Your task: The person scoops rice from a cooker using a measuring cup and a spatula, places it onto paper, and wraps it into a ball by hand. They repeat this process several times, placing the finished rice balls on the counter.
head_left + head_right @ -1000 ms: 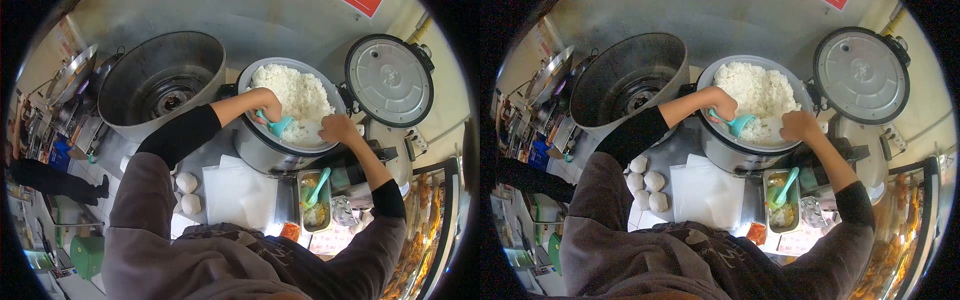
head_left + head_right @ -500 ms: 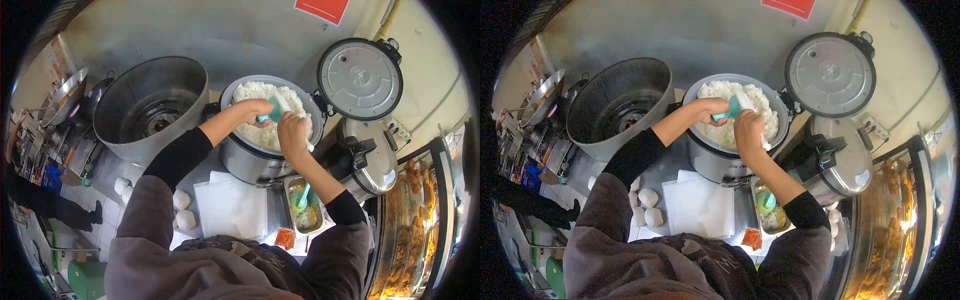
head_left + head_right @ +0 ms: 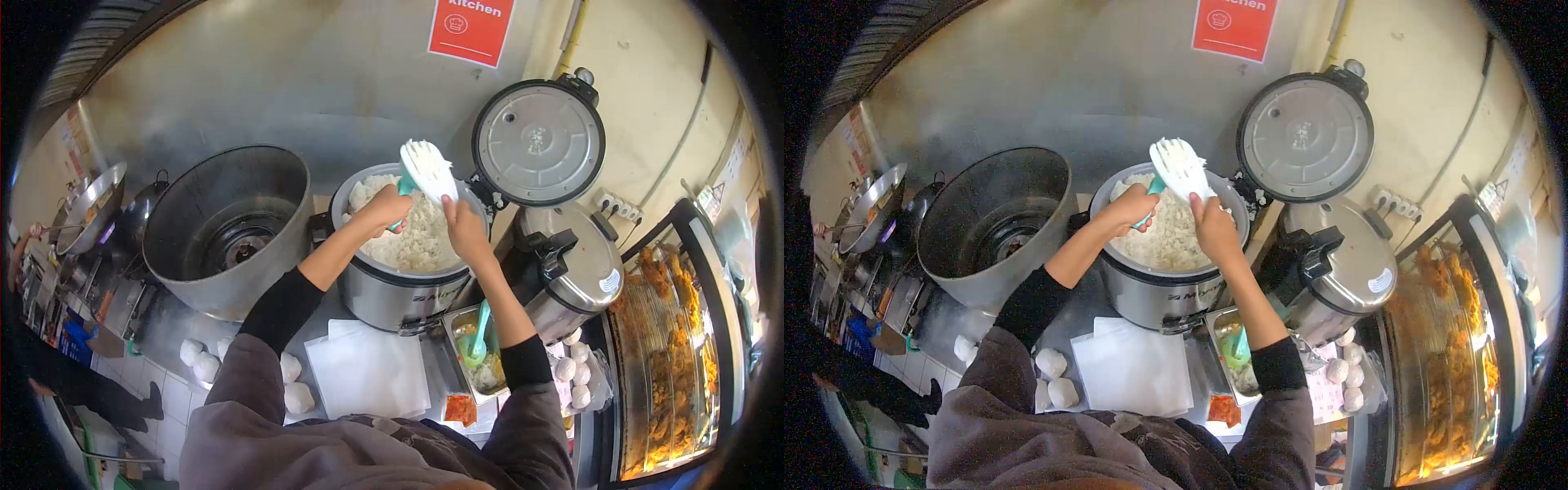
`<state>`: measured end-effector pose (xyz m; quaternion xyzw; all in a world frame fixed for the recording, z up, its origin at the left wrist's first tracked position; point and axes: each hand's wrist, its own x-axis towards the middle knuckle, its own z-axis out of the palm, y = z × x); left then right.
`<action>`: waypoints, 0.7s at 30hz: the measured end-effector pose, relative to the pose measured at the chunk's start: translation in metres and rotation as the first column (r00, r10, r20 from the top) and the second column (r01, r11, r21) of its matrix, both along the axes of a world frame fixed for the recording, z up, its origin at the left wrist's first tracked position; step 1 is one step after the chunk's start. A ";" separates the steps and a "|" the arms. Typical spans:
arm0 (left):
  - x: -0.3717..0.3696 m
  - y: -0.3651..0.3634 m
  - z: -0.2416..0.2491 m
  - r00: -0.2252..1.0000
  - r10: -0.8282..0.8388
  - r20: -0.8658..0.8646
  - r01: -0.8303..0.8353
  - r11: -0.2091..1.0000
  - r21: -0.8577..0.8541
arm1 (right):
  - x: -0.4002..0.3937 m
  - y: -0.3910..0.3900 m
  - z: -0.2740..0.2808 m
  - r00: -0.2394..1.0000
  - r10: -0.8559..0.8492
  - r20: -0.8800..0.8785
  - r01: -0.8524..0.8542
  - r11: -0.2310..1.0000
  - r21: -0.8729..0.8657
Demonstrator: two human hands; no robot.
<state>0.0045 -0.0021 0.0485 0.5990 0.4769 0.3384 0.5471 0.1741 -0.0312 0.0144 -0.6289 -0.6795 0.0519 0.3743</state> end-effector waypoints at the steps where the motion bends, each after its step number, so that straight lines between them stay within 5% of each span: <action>1: 0.002 0.001 0.000 1.000 -0.003 -0.001 0.003 1.000 0.001 | -0.001 0.002 0.000 0.994 0.091 -0.059 -0.090 0.996 0.012; 8: -0.013 0.016 -0.013 0.991 0.105 0.083 -0.102 0.994 -0.040 | -0.007 -0.030 0.036 0.926 0.125 -0.355 -0.265 0.886 -0.381; 11: -0.023 0.012 -0.011 0.994 0.043 0.103 -0.036 0.997 -0.070 | 0.006 -0.018 0.035 0.876 -0.062 -0.478 -0.175 0.883 -0.435; 13: -0.025 0.005 -0.016 0.994 -0.005 0.105 0.015 0.995 -0.097 | 0.011 0.001 0.012 1.000 -0.021 0.004 0.021 1.000 -0.010; 21: -0.046 -0.021 -0.029 0.969 -0.046 0.244 0.112 0.959 -0.262 | 0.024 0.061 -0.030 0.988 -0.148 0.042 0.153 0.977 -0.147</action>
